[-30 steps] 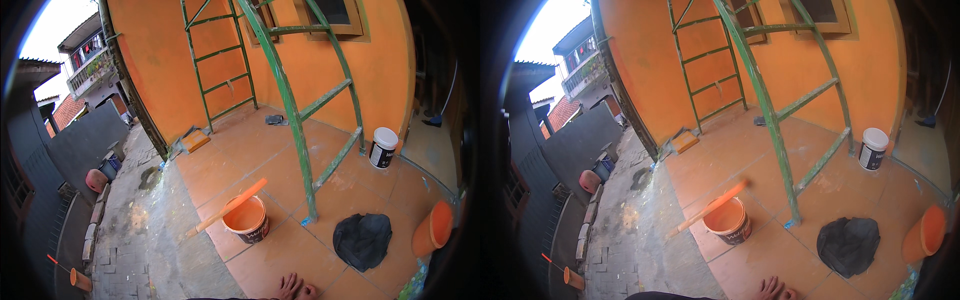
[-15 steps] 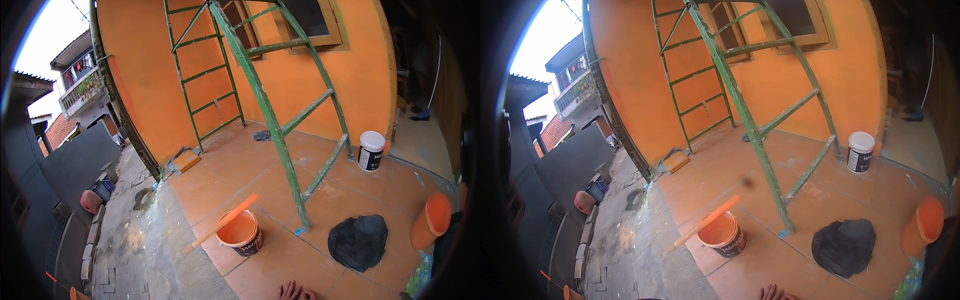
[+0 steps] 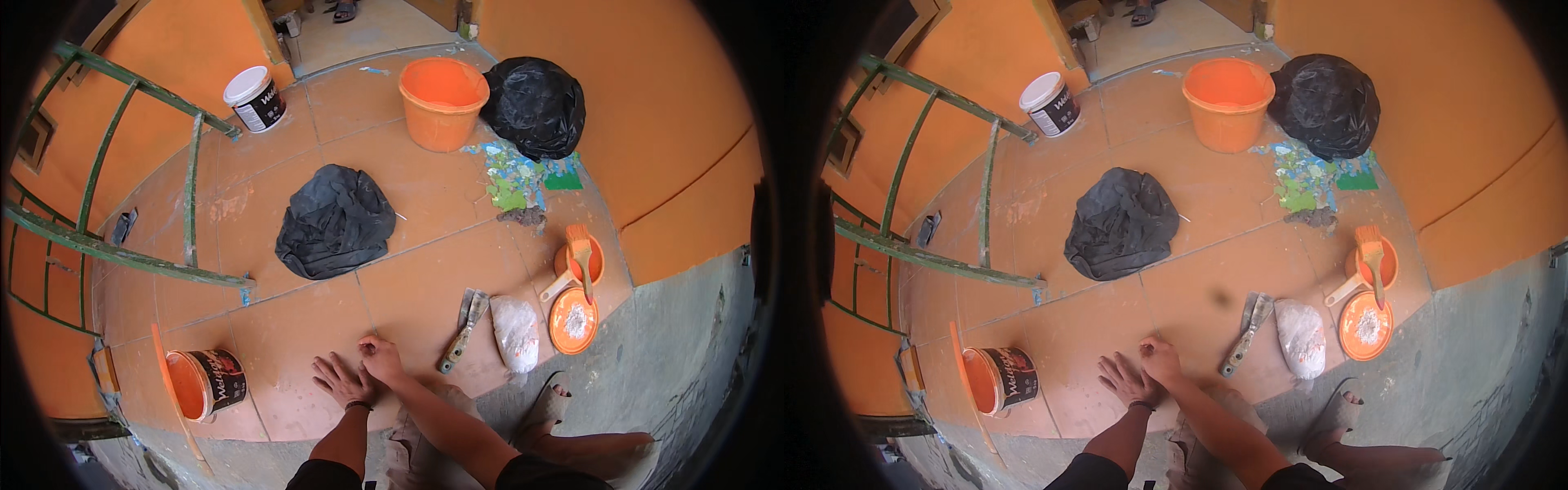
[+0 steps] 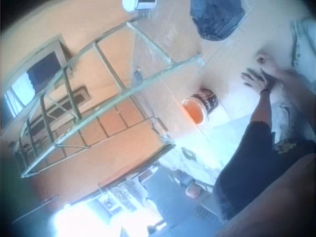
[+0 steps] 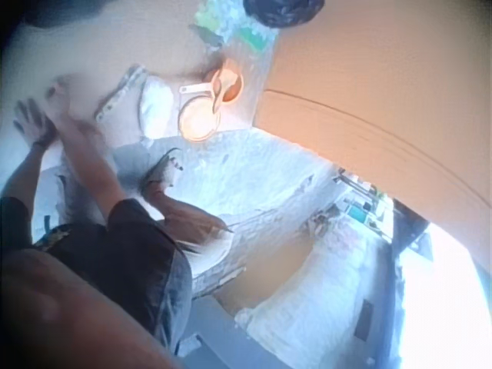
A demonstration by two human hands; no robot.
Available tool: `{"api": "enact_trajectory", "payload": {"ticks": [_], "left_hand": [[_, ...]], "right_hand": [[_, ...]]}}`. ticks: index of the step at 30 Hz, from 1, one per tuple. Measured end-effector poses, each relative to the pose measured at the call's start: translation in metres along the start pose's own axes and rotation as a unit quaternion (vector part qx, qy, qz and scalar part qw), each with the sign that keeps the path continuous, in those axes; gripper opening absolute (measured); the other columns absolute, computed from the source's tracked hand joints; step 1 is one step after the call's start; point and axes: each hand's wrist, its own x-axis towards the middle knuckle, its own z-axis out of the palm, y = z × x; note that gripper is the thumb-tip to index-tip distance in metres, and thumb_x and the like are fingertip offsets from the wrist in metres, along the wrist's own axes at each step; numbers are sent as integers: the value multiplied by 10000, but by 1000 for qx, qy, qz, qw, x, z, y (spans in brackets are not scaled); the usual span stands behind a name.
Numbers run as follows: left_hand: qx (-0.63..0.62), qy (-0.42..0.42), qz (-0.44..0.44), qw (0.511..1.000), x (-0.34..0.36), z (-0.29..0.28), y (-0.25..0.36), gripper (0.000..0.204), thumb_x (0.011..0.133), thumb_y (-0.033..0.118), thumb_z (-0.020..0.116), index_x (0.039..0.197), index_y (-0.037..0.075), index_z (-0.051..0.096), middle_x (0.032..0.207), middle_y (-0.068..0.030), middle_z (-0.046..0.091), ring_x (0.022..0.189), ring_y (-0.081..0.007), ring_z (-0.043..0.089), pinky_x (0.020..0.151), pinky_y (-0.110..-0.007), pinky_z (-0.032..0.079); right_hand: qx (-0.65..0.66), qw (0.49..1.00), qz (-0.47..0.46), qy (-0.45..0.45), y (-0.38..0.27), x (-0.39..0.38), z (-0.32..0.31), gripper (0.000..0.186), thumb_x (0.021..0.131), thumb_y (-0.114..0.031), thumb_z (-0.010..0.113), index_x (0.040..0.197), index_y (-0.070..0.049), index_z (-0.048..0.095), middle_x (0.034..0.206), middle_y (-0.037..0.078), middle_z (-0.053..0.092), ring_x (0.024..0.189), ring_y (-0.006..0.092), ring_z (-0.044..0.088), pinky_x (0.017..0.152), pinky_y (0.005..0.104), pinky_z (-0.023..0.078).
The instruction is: The person sits on the floor and scrapes a white substance from a plastic bag into an orange paint bucket. They then use a wooden stick to stir the contents of the bucket.
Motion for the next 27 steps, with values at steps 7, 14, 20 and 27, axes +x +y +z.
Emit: {"api": "enact_trajectory", "payload": {"ticks": [7, 14, 20, 27], "left_hand": [[9, 32, 30, 999, -10, 17, 37, 778, 864, 552, 424, 1434, 48, 259, 1498, -261, 129, 1403, -400, 78, 1093, -589, 24], [27, 41, 24, 999, -13, 28, 46, 770, 856, 496, 471, 1438, 47, 243, 1501, -259, 124, 1404, -399, 77, 1092, -592, 29], [49, 14, 5, 999, 3, 25, 53, 766, 848, 490, 465, 1426, 27, 270, 1503, -245, 132, 1407, -381, 70, 1111, -545, 40], [37, -10, 4, 999, 44, 17, 47, 798, 824, 481, 484, 1428, 21, 239, 1501, -268, 102, 1408, -397, 41, 1103, -564, 12]], "right_hand": [[129, 990, 29, 56, 15, 9, -45, 91, 831, -108, 638, 904, -58, 660, 800, 77, 672, 673, 148, 628, 620, 280, 515], [432, 877, 208, -20, -20, 51, -124, 127, 840, -111, 622, 958, -67, 637, 776, -4, 611, 646, 75, 562, 521, 221, 439], [437, 885, 103, 124, -81, 196, -226, 108, 853, -135, 612, 925, -54, 614, 749, 18, 602, 645, 92, 557, 510, 240, 436], [429, 888, 47, 161, -125, 339, -264, 174, 844, -135, 623, 972, -22, 590, 838, 59, 603, 717, 135, 576, 582, 261, 478]]}}
